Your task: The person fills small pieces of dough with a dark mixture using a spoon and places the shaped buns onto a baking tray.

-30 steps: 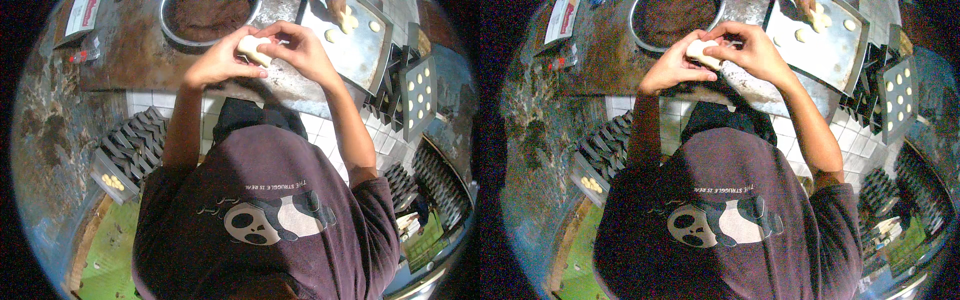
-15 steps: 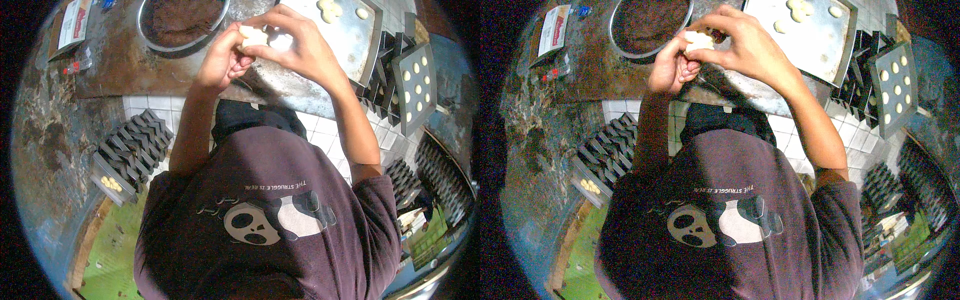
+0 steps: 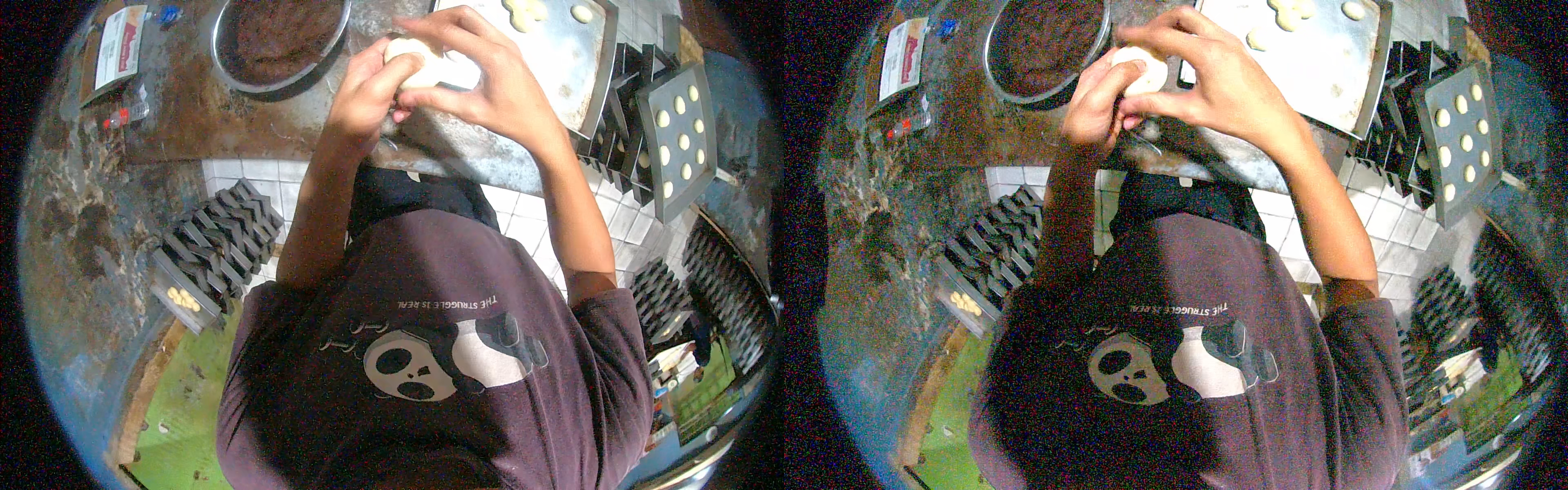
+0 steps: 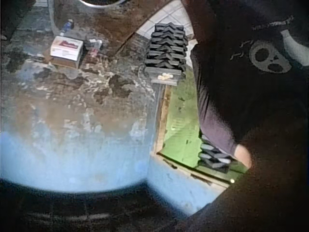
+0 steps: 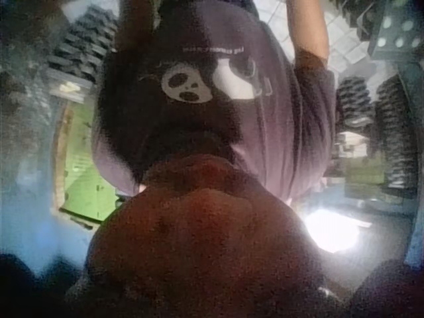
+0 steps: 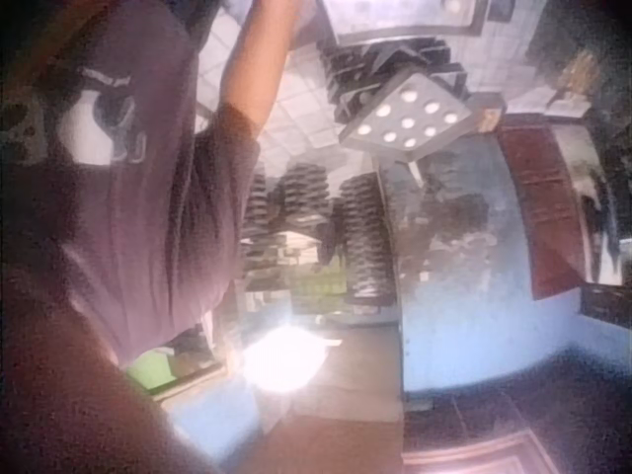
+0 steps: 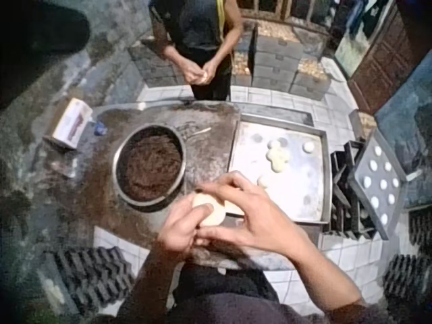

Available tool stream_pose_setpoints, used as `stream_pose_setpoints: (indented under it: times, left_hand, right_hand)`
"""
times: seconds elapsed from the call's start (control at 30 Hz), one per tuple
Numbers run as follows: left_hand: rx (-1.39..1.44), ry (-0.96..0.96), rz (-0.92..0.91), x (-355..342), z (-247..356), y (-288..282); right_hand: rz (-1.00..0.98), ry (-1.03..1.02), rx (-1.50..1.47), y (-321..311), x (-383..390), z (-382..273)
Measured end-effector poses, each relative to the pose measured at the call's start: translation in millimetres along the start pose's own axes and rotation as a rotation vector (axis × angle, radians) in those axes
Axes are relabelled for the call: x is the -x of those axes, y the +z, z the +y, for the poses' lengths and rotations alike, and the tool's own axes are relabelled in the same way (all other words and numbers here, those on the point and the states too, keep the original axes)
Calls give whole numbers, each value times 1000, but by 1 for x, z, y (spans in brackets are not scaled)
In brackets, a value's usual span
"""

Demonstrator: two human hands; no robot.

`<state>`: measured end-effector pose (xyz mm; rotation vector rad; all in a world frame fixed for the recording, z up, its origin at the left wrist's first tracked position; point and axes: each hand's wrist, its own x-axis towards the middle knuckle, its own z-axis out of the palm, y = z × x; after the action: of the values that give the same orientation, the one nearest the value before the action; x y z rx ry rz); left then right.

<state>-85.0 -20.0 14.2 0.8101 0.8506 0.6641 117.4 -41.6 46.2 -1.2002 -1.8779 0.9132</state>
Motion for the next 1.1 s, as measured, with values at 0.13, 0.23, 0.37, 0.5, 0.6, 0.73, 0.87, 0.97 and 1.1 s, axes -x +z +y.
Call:
stream_pose_setpoints:
  times: [0.13, 0.23, 0.37, 0.5, 0.6, 0.73, 0.87, 0.97, 1.1]
  left_hand:
    - [-40, -48, 200, -3, 7, 11]
    - [-133, 134, 193, -2, 16, 17]
    - [-419, 369, 281, -14, 23, 22]
    - [-598, 657, 108, -34, 36, 37]
    - [-313, 504, 10, -32, 29, 59]
    - [-92, 455, -13, -29, 22, 83]
    - [41, 527, -73, -30, 24, 88]
    - [-120, 592, -55, -38, 14, 90]
    - [-558, 695, 87, -59, -14, 59]
  right_hand:
    - [247, 88, -118, 23, 3, 24]
    - [346, 311, -523, 36, 7, 42]
    - [306, 573, -1488, 52, 9, 20]
    - [448, 242, -1651, 77, 14, 10]
    - [820, 229, -941, 68, -1, -8]
    - [782, 190, -856, 59, 15, 7]
    - [637, 230, -949, 28, 25, -9]
    - [587, 204, -543, 32, 41, 11]
    - [165, 381, -78, -10, 65, 27]
